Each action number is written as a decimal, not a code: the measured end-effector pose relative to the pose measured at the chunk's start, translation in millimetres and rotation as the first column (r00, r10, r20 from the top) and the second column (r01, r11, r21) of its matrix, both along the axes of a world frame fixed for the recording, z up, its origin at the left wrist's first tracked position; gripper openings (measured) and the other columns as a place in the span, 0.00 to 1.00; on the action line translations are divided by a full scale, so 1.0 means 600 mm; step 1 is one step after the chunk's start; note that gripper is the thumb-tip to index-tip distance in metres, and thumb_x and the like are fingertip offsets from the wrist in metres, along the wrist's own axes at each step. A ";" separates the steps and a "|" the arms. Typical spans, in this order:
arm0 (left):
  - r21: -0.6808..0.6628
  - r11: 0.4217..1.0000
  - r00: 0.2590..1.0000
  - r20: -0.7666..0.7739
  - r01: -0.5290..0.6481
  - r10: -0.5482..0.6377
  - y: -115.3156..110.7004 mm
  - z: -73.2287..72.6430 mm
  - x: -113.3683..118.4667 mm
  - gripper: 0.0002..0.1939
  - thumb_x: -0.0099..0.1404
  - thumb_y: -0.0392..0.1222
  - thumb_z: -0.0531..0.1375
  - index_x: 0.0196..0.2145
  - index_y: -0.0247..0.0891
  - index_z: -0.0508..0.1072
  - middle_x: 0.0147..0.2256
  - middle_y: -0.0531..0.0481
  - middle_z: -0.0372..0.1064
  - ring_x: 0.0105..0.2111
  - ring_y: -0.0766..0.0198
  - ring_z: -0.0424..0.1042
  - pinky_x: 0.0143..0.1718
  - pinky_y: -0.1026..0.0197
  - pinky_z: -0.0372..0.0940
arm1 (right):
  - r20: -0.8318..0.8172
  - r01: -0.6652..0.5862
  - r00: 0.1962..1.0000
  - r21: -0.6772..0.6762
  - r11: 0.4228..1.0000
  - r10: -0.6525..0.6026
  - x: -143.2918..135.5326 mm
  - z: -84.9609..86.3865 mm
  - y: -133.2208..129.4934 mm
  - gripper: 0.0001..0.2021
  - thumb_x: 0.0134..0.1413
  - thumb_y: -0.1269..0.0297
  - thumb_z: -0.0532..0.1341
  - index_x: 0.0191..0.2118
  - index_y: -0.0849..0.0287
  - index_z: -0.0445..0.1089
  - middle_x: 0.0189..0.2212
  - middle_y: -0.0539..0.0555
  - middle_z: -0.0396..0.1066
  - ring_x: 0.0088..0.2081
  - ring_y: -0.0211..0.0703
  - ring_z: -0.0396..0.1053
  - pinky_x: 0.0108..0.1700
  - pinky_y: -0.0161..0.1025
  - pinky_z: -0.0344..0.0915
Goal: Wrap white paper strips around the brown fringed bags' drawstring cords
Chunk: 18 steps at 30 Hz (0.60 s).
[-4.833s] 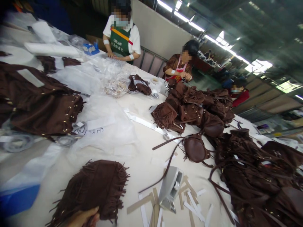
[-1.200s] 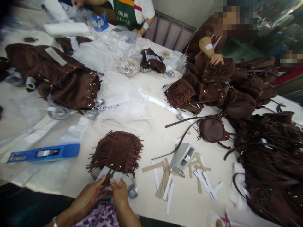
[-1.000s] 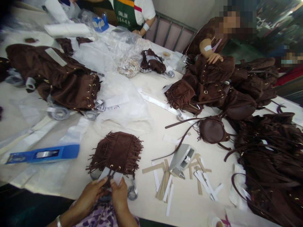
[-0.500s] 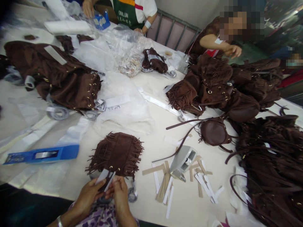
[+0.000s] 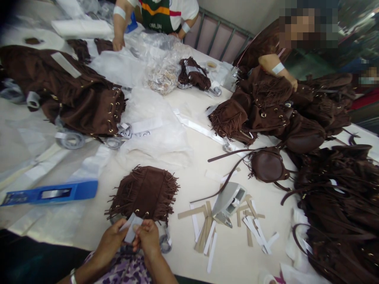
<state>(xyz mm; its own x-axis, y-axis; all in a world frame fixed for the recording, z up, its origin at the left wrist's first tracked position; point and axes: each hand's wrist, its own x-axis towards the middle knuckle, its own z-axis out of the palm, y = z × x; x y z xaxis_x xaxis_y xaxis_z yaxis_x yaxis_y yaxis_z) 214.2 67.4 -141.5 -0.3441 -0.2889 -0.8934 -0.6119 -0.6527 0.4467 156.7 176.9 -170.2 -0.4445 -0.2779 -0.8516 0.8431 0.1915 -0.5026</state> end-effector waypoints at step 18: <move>-0.099 0.992 0.996 -0.042 0.080 -0.084 0.000 -0.006 0.008 0.11 0.52 0.44 0.67 0.33 0.39 0.73 0.31 0.49 0.77 0.33 0.54 0.76 0.32 0.57 0.74 | -0.148 -0.153 0.973 0.162 0.975 0.177 -0.008 -0.023 -0.021 0.13 0.38 0.58 0.65 0.20 0.54 0.59 0.10 0.40 0.55 0.14 0.33 0.51 0.20 0.33 0.47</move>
<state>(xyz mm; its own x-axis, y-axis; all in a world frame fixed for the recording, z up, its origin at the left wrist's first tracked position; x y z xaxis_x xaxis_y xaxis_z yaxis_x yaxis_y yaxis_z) 219.2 67.1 -145.0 -0.4102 -0.3424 -0.8453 -0.6391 -0.5532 0.5342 152.1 164.3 -183.8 -0.5376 -0.2346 -0.8099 0.7041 0.4037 -0.5842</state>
